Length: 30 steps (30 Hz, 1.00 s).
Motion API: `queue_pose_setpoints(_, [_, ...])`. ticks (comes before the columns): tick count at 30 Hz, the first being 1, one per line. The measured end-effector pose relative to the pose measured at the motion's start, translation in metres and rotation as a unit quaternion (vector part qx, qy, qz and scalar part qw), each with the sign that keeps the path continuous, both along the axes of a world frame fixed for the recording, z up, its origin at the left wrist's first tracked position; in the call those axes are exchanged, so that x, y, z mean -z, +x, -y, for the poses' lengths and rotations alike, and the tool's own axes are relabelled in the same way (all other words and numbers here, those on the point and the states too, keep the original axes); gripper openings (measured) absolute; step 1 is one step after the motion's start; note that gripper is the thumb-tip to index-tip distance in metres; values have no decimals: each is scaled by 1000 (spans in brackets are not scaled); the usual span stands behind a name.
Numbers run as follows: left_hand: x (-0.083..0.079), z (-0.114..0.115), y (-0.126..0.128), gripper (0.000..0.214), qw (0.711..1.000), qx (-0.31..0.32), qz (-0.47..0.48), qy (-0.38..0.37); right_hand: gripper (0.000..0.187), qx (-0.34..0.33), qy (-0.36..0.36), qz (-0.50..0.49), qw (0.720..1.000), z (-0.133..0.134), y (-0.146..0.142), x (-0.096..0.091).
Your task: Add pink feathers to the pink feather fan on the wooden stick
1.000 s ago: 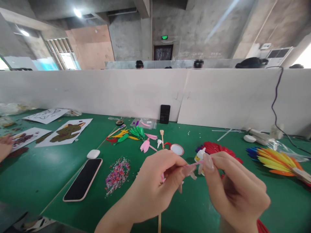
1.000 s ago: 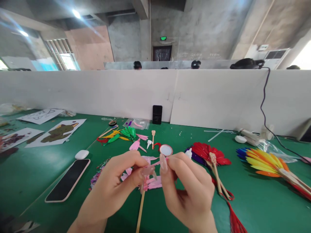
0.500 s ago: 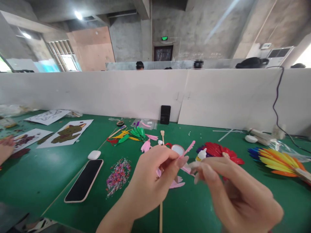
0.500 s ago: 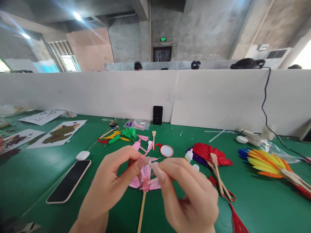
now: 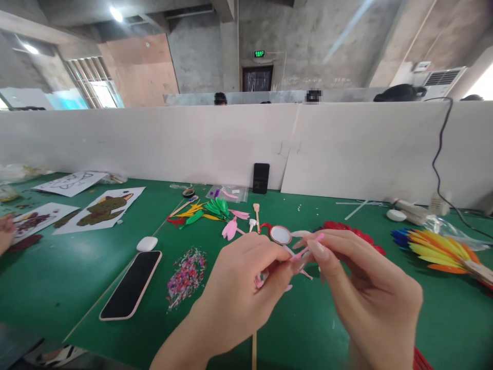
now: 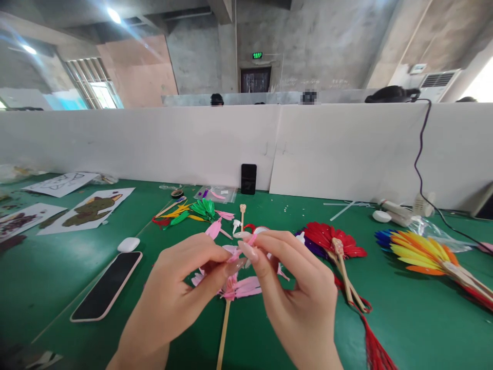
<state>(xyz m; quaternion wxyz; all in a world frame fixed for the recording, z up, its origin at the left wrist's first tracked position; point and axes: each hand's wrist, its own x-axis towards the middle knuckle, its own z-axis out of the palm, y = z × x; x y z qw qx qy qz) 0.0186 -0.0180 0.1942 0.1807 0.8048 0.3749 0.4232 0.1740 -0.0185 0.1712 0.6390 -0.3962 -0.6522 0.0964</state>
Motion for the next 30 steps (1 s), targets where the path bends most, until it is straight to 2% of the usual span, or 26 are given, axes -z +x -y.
queue_pose_setpoints(7, [2, -2, -1, 19, 998, -7, -48, 44, 9, -63, -43, -21, 997, -2, 5, -8])
queue_pose_setpoints(12, [3, -2, 0, 19, 994, -13, -78, 77, 10, -76, -55, 16, 995, -2, 12, -11])
queue_pose_setpoints(17, [5, -2, 1, 16, 996, 7, -70, 56, 10, -71, -31, 41, 996, 1, 14, -9])
queue_pose_setpoints(23, [5, 1, 4, 18, 998, 8, -58, 28, 15, -64, 18, 7, 998, -1, 7, -5])
queue_pose_setpoints(30, [6, 3, 7, 20, 999, 0, -47, 19, 14, -71, 20, -11, 997, -3, 1, -2])
